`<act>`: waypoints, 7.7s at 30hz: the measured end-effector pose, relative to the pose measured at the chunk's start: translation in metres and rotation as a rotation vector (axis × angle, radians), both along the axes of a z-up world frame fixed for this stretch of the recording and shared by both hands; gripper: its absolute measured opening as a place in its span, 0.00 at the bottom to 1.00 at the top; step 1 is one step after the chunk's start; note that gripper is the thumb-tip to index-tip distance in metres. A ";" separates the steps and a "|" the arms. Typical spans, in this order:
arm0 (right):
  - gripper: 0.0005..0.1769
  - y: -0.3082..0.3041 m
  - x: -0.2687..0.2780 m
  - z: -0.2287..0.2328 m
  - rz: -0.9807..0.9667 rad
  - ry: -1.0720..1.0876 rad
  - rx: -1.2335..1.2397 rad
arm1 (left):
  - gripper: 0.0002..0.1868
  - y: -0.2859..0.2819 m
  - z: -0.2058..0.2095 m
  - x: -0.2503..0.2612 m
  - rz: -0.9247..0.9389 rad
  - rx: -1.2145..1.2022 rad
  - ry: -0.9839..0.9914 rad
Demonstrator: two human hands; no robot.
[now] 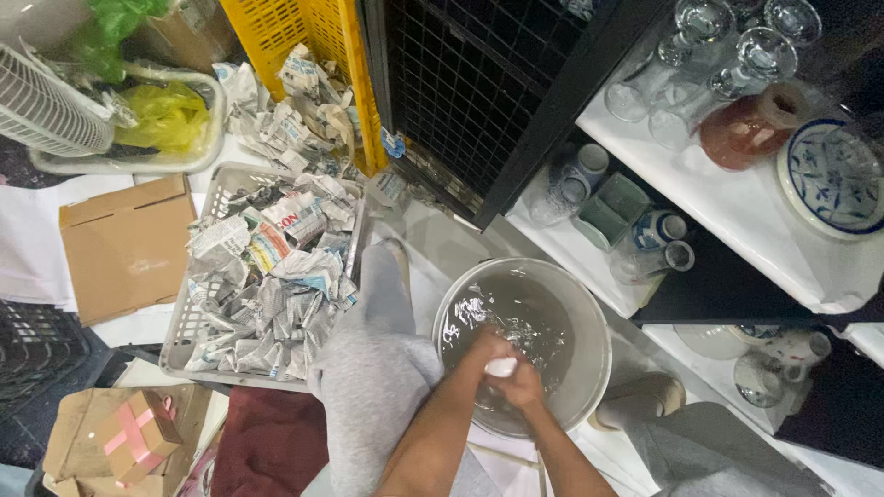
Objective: The person sits on a low stool and washes various ceramic and glass items by hand in a bucket of water. They rinse each item, then place it on a nearby shelf. Items include cups, mugs, and small bowls.
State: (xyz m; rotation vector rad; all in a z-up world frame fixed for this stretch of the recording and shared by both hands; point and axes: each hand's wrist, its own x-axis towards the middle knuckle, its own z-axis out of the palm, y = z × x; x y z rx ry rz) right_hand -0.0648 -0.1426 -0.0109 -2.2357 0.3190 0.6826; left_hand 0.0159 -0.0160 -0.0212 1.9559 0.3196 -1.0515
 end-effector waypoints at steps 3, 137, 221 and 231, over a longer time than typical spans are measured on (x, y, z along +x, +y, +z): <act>0.50 -0.001 0.005 -0.002 -0.081 -0.018 -0.079 | 0.41 0.007 0.013 -0.003 0.216 -0.086 -0.027; 0.34 -0.013 0.070 0.066 -0.624 0.059 0.523 | 0.16 -0.001 -0.006 0.016 0.622 -0.583 0.015; 0.46 0.004 -0.007 0.213 -0.246 -0.675 0.096 | 0.30 0.003 0.148 -0.038 0.501 -0.405 0.067; 0.50 0.000 0.005 0.236 -0.166 -1.099 0.256 | 0.12 0.024 0.153 -0.023 0.609 -1.204 -0.129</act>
